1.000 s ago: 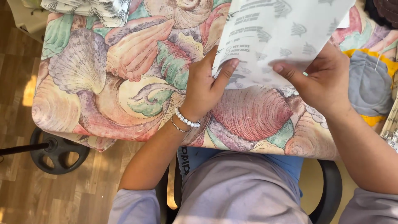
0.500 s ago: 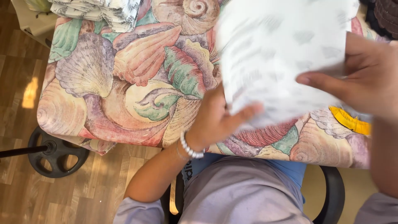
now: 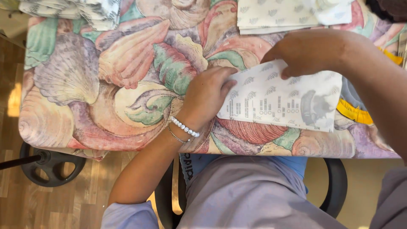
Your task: Folding printed paper sheets into triangular packaging shapes
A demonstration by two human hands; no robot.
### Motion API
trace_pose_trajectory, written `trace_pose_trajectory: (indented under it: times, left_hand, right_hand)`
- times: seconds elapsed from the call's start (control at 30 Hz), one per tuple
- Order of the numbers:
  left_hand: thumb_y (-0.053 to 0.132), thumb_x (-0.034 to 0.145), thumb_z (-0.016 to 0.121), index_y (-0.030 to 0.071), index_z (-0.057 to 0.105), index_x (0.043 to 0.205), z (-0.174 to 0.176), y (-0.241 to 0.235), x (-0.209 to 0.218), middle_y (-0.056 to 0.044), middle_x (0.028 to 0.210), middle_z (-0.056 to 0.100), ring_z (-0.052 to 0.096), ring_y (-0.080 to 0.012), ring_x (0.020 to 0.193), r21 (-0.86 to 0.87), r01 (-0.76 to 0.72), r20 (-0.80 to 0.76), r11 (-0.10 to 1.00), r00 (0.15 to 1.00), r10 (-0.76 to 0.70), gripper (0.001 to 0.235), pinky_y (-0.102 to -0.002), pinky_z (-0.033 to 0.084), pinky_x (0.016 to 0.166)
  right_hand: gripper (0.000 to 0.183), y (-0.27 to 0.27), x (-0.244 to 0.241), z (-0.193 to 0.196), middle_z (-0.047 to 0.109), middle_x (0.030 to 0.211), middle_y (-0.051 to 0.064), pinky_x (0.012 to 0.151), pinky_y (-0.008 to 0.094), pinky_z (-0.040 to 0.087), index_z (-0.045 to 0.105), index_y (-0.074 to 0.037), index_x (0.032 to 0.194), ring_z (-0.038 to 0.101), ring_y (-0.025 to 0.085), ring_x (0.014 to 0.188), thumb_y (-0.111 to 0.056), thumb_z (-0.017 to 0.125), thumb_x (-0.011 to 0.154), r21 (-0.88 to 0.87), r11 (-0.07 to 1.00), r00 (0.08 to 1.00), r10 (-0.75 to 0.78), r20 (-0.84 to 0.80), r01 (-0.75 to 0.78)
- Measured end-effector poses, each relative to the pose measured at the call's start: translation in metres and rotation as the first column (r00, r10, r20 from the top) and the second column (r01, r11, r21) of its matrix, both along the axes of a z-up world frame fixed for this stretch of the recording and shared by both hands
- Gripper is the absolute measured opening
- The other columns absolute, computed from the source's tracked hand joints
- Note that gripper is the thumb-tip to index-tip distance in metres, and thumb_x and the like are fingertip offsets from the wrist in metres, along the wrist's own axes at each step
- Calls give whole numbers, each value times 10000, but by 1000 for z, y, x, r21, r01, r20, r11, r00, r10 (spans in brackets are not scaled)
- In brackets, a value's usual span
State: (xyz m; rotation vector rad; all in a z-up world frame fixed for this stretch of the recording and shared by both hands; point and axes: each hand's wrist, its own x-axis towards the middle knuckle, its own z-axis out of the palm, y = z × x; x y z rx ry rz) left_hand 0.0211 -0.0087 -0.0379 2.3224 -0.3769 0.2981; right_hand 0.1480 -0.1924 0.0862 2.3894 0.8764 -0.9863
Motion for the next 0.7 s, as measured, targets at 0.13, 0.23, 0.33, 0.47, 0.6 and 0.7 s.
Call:
trace_pose_trajectory:
  times: [0.13,0.23,0.33,0.47,0.6,0.7]
  left_hand:
    - [48,949,591,58,723,966,-1,-1,2,-114,856,709,664,-349,786,66,-102,-22,993,994,103,133,-495,471,622]
    - [23,943,577,37,713,991,-1,-1,0,-137,862,699,660,-356,782,36,-100,0,994,995,100,145,-492,476,641]
    - [2,923,584,42,703,1032,-2,0,-4,-134,919,711,671,-347,827,18,-106,18,994,994,106,166,-478,489,670]
    - [-43,896,587,21,705,1098,-1,0,-5,-139,970,725,679,-339,846,43,-105,22,994,994,104,241,-470,517,684]
    - [30,966,560,41,694,1079,1,-1,-5,-127,952,705,663,-341,825,42,-107,13,993,994,107,175,-471,493,674]
    - [30,968,561,51,692,1075,4,-3,-7,-116,956,704,662,-329,839,40,-104,5,994,995,104,170,-465,485,696]
  right_hand:
    - [676,2,-13,4,689,1330,69,946,524,562,476,-401,1521,671,319,1224,-268,709,901,100,994,995,-61,76,53]
    - [647,-28,-33,-14,702,1300,85,952,483,577,525,-247,1530,674,318,1195,-339,732,924,365,889,889,94,448,-277]
    - [425,-49,-77,-31,710,1172,58,901,372,563,714,-85,1331,676,260,1083,-297,781,969,614,573,761,28,648,-544]
    - [178,-60,-134,-67,663,999,115,789,408,549,725,-6,1121,643,300,840,-110,649,997,877,329,933,34,358,-349]
    - [173,-59,-154,-93,634,1064,88,797,395,528,669,-17,1167,597,279,869,-69,583,1027,816,421,907,41,420,-396]
    - [207,-57,-156,-99,623,1097,109,841,386,534,669,-1,1209,620,280,904,-46,587,1025,784,451,881,9,472,-425]
